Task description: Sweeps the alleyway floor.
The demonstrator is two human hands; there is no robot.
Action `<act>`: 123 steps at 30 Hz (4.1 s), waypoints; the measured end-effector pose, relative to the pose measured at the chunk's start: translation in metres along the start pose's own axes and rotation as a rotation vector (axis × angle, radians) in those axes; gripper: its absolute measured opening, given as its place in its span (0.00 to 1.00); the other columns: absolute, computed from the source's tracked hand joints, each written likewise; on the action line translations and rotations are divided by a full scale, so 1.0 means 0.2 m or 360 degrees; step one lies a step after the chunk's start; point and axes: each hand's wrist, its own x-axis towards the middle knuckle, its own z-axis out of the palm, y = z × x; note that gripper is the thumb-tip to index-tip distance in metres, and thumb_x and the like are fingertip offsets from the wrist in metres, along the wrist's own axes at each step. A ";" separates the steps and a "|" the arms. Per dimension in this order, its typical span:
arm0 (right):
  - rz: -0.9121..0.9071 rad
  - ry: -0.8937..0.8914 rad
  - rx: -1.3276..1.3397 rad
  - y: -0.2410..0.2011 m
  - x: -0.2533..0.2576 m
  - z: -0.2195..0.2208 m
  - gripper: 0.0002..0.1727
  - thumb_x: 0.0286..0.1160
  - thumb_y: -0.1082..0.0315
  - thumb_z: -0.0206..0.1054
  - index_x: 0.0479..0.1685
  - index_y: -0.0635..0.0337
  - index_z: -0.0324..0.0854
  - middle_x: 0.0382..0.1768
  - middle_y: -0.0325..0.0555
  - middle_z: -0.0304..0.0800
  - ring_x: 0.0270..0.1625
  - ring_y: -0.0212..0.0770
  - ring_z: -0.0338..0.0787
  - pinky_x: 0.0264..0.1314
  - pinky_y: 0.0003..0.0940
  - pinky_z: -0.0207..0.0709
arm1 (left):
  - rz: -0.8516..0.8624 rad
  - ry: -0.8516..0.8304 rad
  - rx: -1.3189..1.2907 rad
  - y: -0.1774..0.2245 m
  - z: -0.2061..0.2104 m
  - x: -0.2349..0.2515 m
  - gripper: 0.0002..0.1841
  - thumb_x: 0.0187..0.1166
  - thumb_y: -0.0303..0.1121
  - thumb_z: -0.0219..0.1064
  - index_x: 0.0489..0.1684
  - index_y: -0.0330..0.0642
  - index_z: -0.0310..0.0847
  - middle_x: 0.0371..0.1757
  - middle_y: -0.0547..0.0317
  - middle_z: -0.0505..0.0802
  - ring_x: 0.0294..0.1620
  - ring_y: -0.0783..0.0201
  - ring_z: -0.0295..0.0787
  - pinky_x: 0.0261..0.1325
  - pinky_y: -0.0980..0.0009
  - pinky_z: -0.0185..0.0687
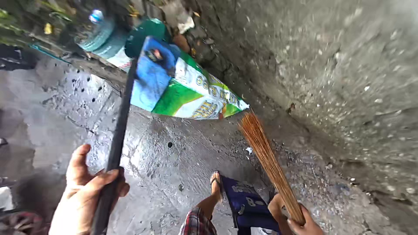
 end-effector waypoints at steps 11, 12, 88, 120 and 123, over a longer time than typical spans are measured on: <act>-0.0507 0.0411 -0.0004 -0.70 -0.71 -0.05 0.50 0.65 0.59 0.80 0.93 0.45 0.61 0.67 0.60 0.89 0.65 0.60 0.91 0.70 0.69 0.79 | 0.0088 -0.0044 -0.0543 0.15 -0.57 -0.13 0.42 0.72 0.26 0.58 0.91 0.66 0.48 0.29 0.62 0.84 0.12 0.71 0.77 0.13 0.77 0.77; -0.0554 0.0418 -0.0040 -0.75 -0.71 -0.05 0.50 0.65 0.60 0.81 0.93 0.43 0.61 0.64 0.60 0.91 0.62 0.61 0.92 0.67 0.71 0.80 | 0.0077 -0.0061 -0.0583 0.17 -0.62 -0.13 0.41 0.72 0.26 0.56 0.91 0.66 0.51 0.31 0.62 0.84 0.13 0.73 0.76 0.14 0.79 0.75; -0.0316 -0.0576 0.0884 -1.98 -0.75 0.37 0.27 0.93 0.53 0.55 0.88 0.47 0.63 0.44 0.56 0.88 0.30 0.49 0.91 0.31 0.47 0.90 | 0.0374 -0.0169 -0.0393 0.19 -0.51 -0.30 0.45 0.68 0.21 0.64 0.92 0.56 0.51 0.42 0.57 0.90 0.20 0.68 0.85 0.19 0.76 0.83; -0.0461 -0.0527 0.0896 -1.95 -0.71 0.41 0.30 0.93 0.52 0.55 0.91 0.43 0.61 0.50 0.58 0.89 0.31 0.50 0.91 0.33 0.48 0.90 | 0.0286 -0.0130 -0.0464 0.22 -0.61 -0.36 0.44 0.68 0.20 0.58 0.92 0.48 0.46 0.29 0.59 0.86 0.13 0.69 0.80 0.13 0.76 0.80; -0.0479 -0.0606 0.0942 -1.90 -0.93 0.42 0.28 0.93 0.55 0.56 0.89 0.45 0.63 0.44 0.55 0.89 0.26 0.48 0.91 0.28 0.45 0.90 | 0.0242 -0.0136 -0.0504 0.19 -0.60 -0.36 0.43 0.68 0.20 0.58 0.92 0.48 0.47 0.25 0.61 0.84 0.12 0.69 0.80 0.13 0.76 0.80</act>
